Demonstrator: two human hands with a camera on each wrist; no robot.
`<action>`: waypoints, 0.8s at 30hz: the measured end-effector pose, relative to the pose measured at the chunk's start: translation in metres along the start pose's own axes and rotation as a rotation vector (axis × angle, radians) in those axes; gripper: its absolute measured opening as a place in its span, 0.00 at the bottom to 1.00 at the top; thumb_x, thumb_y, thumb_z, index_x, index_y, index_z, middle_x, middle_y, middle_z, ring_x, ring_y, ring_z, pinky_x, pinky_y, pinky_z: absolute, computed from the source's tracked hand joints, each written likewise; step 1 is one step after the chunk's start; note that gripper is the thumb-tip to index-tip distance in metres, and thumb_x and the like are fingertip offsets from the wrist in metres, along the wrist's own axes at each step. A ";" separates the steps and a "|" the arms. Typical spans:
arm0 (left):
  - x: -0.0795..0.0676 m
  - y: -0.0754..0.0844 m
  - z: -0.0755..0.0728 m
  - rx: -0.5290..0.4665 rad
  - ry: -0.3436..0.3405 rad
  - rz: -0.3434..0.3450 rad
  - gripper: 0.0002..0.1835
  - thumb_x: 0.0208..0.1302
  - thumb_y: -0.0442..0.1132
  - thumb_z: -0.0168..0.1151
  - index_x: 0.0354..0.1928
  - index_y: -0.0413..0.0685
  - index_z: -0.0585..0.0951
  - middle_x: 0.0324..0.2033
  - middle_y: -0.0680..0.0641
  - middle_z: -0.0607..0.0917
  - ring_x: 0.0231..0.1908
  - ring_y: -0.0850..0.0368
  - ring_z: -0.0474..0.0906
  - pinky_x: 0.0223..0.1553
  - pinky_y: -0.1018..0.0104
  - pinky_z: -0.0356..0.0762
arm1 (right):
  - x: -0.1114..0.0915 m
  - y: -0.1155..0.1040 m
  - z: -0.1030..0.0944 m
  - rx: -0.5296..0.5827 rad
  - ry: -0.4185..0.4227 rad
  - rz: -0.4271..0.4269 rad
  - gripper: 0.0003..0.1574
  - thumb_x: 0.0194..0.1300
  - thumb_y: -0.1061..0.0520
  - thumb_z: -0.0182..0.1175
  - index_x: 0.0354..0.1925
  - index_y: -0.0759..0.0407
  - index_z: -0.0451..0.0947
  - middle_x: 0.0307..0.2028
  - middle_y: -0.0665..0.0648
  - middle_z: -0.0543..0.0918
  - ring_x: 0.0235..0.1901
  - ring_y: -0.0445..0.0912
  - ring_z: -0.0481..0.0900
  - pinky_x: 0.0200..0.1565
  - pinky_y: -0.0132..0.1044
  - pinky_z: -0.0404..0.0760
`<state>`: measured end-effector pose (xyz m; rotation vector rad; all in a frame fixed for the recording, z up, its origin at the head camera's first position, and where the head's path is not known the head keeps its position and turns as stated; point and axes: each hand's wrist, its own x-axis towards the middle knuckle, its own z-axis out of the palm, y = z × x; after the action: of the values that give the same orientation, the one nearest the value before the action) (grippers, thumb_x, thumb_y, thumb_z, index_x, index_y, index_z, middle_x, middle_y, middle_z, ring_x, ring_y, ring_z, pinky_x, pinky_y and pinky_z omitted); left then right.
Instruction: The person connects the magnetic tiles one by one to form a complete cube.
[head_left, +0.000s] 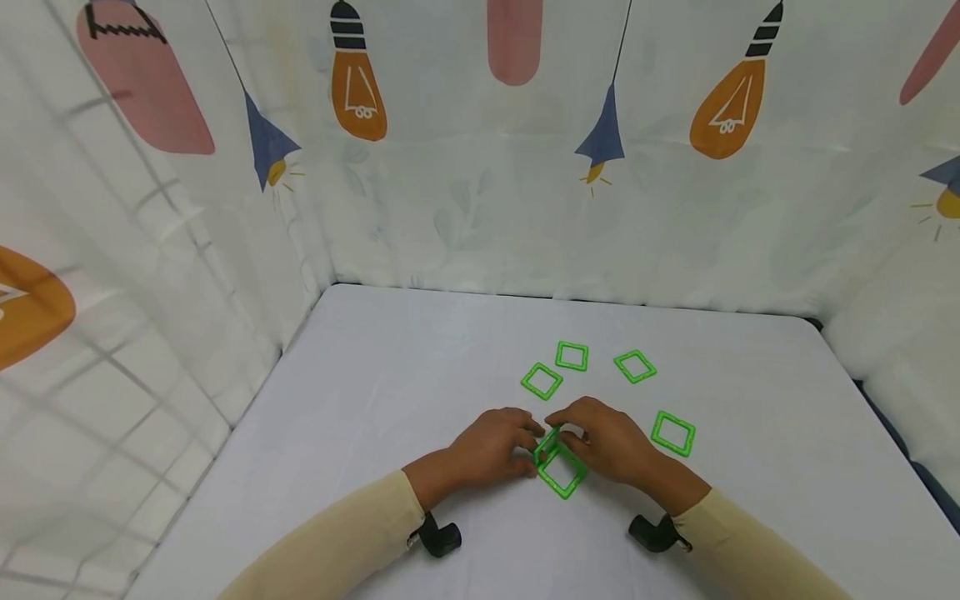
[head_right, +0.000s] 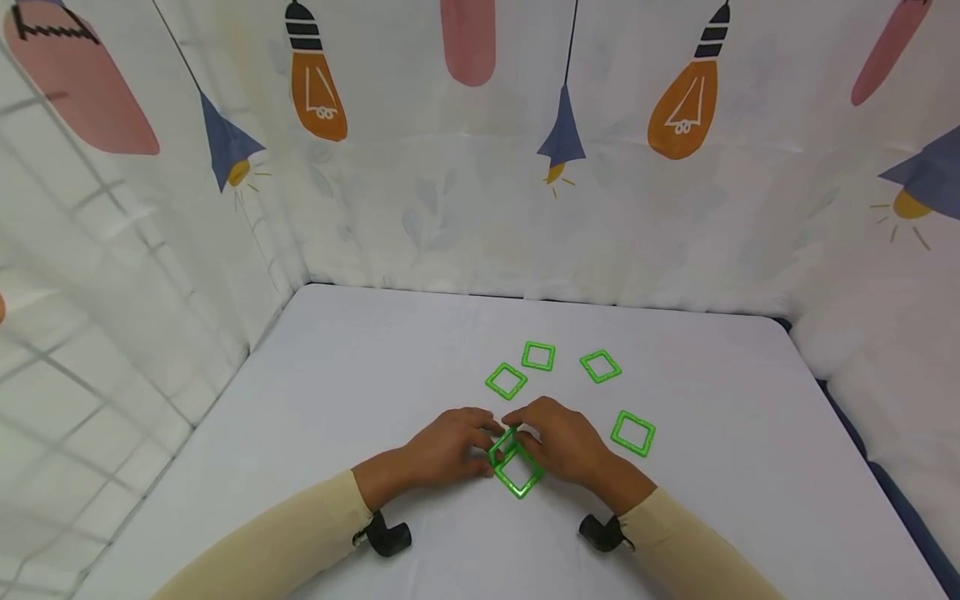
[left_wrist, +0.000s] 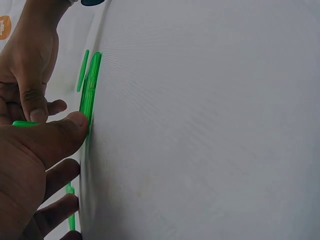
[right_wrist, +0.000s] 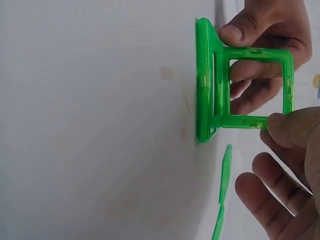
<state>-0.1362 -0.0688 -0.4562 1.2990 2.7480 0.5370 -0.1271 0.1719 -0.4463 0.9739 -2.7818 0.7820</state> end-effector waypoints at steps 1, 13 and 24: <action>0.000 0.000 0.000 0.000 -0.001 -0.002 0.10 0.59 0.48 0.77 0.41 0.56 0.91 0.55 0.55 0.84 0.62 0.58 0.75 0.65 0.61 0.71 | -0.001 0.000 -0.001 -0.004 0.007 0.009 0.20 0.64 0.61 0.72 0.54 0.49 0.85 0.46 0.44 0.84 0.41 0.41 0.81 0.37 0.31 0.82; 0.000 0.003 -0.003 -0.022 -0.013 -0.046 0.10 0.60 0.47 0.77 0.43 0.56 0.91 0.55 0.56 0.84 0.63 0.57 0.74 0.65 0.60 0.71 | -0.024 0.018 -0.018 -0.025 0.077 0.200 0.25 0.62 0.59 0.74 0.58 0.51 0.83 0.52 0.47 0.84 0.43 0.42 0.82 0.39 0.35 0.83; 0.001 0.002 -0.001 -0.010 -0.029 -0.060 0.10 0.59 0.48 0.77 0.43 0.58 0.91 0.56 0.57 0.83 0.64 0.58 0.73 0.65 0.59 0.71 | -0.048 0.033 -0.039 -0.034 0.070 0.391 0.29 0.65 0.55 0.72 0.63 0.52 0.80 0.56 0.53 0.82 0.43 0.50 0.82 0.40 0.45 0.81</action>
<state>-0.1358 -0.0672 -0.4540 1.2076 2.7472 0.5216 -0.1123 0.2401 -0.4390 0.3889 -2.9488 0.7877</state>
